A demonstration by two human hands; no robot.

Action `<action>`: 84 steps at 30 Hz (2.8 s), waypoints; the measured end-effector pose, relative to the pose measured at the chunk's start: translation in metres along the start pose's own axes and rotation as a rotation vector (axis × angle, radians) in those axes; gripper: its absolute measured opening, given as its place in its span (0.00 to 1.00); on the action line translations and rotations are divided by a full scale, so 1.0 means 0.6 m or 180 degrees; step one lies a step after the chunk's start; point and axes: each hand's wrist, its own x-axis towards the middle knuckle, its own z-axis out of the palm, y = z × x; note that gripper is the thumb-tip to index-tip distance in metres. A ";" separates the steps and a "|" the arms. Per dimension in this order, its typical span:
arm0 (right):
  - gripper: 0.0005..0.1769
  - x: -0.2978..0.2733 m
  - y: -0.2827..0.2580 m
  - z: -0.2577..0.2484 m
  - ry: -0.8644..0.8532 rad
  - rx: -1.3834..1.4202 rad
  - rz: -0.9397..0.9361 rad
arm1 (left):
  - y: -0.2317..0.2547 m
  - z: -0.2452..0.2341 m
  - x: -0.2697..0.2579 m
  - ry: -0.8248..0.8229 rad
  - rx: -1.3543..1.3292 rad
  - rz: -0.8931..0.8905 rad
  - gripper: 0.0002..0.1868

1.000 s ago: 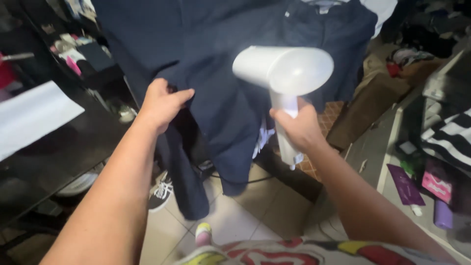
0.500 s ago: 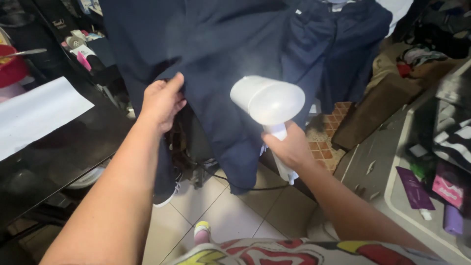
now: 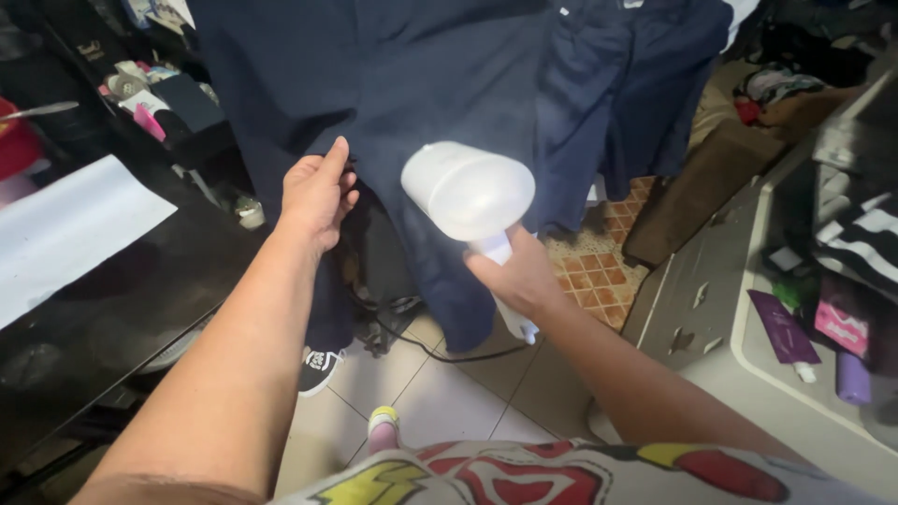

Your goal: Steaming a pair of blue trousers and a white shirt using a handheld garment steamer.

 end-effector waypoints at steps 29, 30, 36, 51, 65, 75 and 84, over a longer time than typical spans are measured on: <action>0.28 -0.106 -0.008 0.093 0.0016 -0.0495 0.0469 | 0.056 -0.065 -0.011 -0.0314 0.0297 -0.0398 0.09; 0.28 -0.108 -0.006 0.093 0.0015 -0.0499 0.0474 | 0.059 -0.066 -0.014 -0.0315 0.0294 -0.0404 0.09; 0.27 -0.057 -0.065 0.094 0.0241 -0.0464 0.0568 | 0.058 -0.070 -0.007 -0.0277 0.0476 -0.0242 0.08; 0.25 -0.047 -0.038 0.075 0.0392 -0.0437 0.0307 | 0.019 -0.096 0.003 -0.0152 0.0591 -0.0180 0.10; 0.28 -0.062 0.093 0.000 0.0452 -0.0366 0.0289 | -0.030 0.019 -0.025 -0.0908 0.1616 -0.1333 0.30; 0.21 0.036 0.101 -0.083 0.0361 0.0268 0.0256 | -0.029 0.052 0.021 0.0975 0.1083 0.0790 0.43; 0.21 0.035 0.122 -0.098 -0.0009 0.0155 0.0478 | -0.030 0.055 0.014 0.0926 0.0932 0.1141 0.19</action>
